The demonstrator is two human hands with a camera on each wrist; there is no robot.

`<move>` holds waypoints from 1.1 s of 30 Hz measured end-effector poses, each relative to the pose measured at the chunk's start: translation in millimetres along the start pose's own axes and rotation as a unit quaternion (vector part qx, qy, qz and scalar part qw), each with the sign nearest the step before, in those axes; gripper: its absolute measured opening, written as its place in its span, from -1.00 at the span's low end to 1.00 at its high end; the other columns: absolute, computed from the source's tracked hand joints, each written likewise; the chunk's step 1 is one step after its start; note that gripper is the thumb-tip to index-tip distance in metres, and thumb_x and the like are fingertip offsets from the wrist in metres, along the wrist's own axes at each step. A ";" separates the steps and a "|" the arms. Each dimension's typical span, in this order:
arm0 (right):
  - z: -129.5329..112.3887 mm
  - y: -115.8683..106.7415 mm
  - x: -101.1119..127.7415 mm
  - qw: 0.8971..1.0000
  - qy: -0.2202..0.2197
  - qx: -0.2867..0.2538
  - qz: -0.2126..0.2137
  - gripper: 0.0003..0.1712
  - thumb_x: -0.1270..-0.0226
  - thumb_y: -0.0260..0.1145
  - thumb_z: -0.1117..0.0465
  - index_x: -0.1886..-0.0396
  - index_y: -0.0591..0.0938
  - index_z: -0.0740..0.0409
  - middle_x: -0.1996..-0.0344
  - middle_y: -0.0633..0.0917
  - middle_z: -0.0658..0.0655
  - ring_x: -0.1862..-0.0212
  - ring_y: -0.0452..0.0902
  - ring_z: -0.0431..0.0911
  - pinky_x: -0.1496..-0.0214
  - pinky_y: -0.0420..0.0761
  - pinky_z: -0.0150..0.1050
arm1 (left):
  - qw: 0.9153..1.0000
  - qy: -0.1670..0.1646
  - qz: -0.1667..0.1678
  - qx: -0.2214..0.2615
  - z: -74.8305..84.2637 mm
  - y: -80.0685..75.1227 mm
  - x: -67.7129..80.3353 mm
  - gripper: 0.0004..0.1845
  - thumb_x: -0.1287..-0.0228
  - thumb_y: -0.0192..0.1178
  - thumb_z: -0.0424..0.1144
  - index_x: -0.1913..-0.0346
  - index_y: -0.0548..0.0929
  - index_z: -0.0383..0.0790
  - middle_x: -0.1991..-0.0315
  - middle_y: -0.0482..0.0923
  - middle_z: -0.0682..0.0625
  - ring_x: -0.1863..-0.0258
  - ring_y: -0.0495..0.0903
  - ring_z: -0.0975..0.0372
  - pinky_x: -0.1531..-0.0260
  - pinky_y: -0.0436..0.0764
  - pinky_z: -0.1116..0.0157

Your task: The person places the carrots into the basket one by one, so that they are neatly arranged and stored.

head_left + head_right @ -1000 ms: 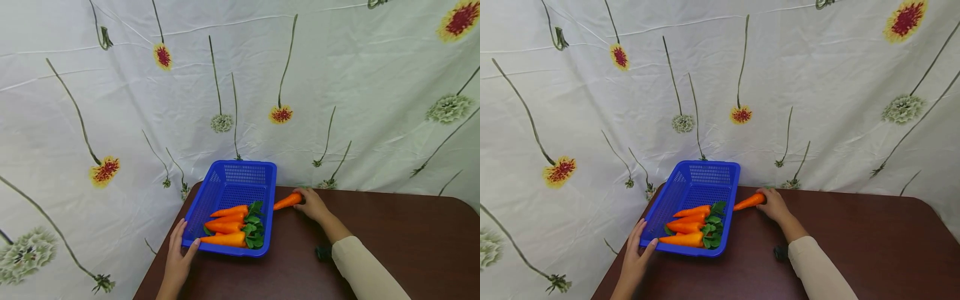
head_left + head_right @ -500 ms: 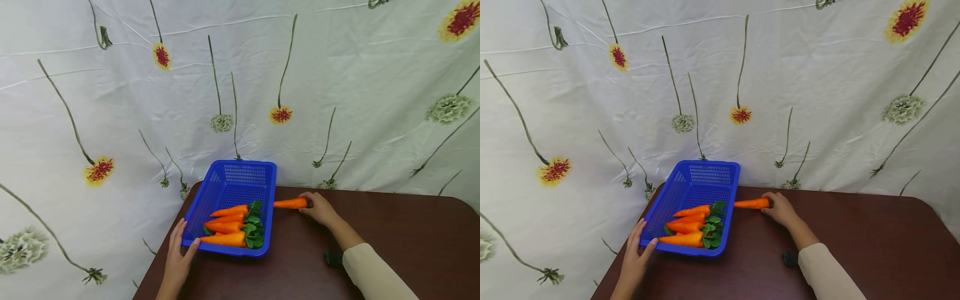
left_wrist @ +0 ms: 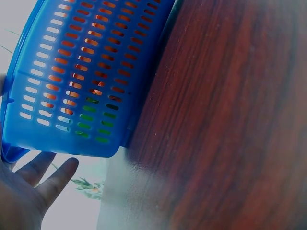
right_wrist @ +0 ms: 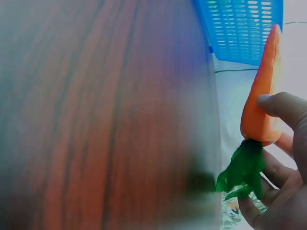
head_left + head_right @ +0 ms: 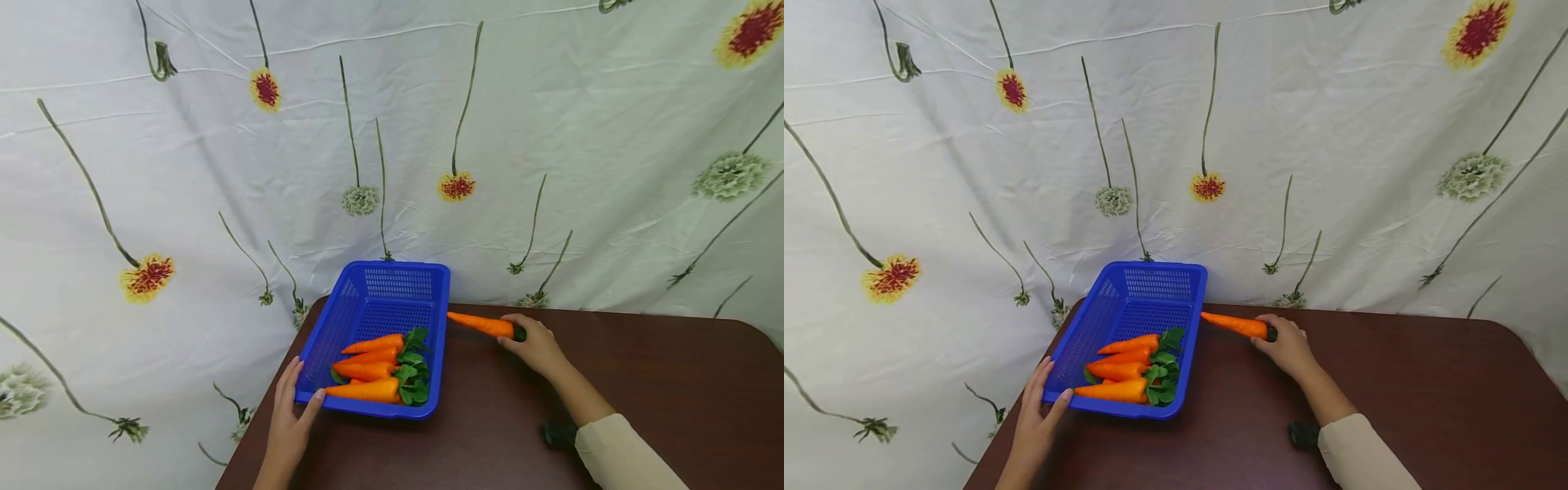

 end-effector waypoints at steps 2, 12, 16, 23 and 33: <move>0.1 -2.6 3.2 1.000 -0.003 -0.014 0.002 -0.46 -0.34 0.43 0.06 -0.28 0.56 0.03 -0.23 0.61 0.28 -0.17 0.52 0.23 -0.12 0.49 0.25 | 1.000 0.002 0.002 0.000 -0.1 0.0 0.1 -0.27 -0.41 0.27 -0.12 -0.56 0.23 0.07 -0.62 0.03 0.05 -0.54 0.09 0.16 -0.48 0.14 0.43; -2.7 -7.3 18.9 0.998 -0.021 -0.048 0.039 -0.39 -0.34 0.41 -0.09 -0.31 0.56 0.03 -0.15 0.61 0.25 -0.17 0.52 0.20 -0.18 0.47 0.26 | 1.000 0.009 0.005 0.005 0.6 -1.1 0.8 -0.28 -0.41 0.26 -0.12 -0.56 0.24 0.05 -0.61 0.03 0.07 -0.52 0.12 0.15 -0.20 0.01 0.79; -7.0 -9.7 25.6 0.995 -0.034 -0.063 0.065 -0.39 -0.35 0.41 -0.04 -0.34 0.55 0.02 -0.10 0.58 0.25 -0.11 0.51 0.16 -0.09 0.46 0.12 | 1.000 0.011 0.009 0.005 0.5 -0.9 0.5 -0.28 -0.40 0.27 -0.13 -0.55 0.25 0.04 -0.61 0.05 0.08 -0.51 0.13 0.16 -0.19 0.01 0.80; -19.4 -11.5 40.9 0.992 -0.060 -0.067 0.089 -0.39 -0.37 0.41 0.05 -0.39 0.53 -0.02 -0.11 0.55 0.26 -0.01 0.50 0.09 0.02 0.45 -0.07 | 1.000 0.014 0.010 0.005 0.1 0.3 0.8 -0.27 -0.39 0.28 -0.15 -0.55 0.25 0.05 -0.61 0.06 0.08 -0.52 0.12 0.15 -0.19 0.02 0.80; -38.7 -2.5 56.3 0.989 -0.080 -0.099 0.077 -0.40 -0.37 0.41 0.08 -0.38 0.53 0.01 -0.07 0.57 0.13 -0.04 0.55 0.00 0.03 0.56 -0.28 | 1.000 0.013 0.009 0.005 0.0 0.9 1.4 -0.27 -0.40 0.28 -0.15 -0.56 0.24 0.05 -0.61 0.04 0.07 -0.52 0.13 0.14 -0.17 0.03 0.82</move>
Point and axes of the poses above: each hand's wrist, its own x-axis away from the middle knuckle, its own y-axis out of the palm, z = x × y, the point moved 1 cm from there along -x, towards the middle knuckle
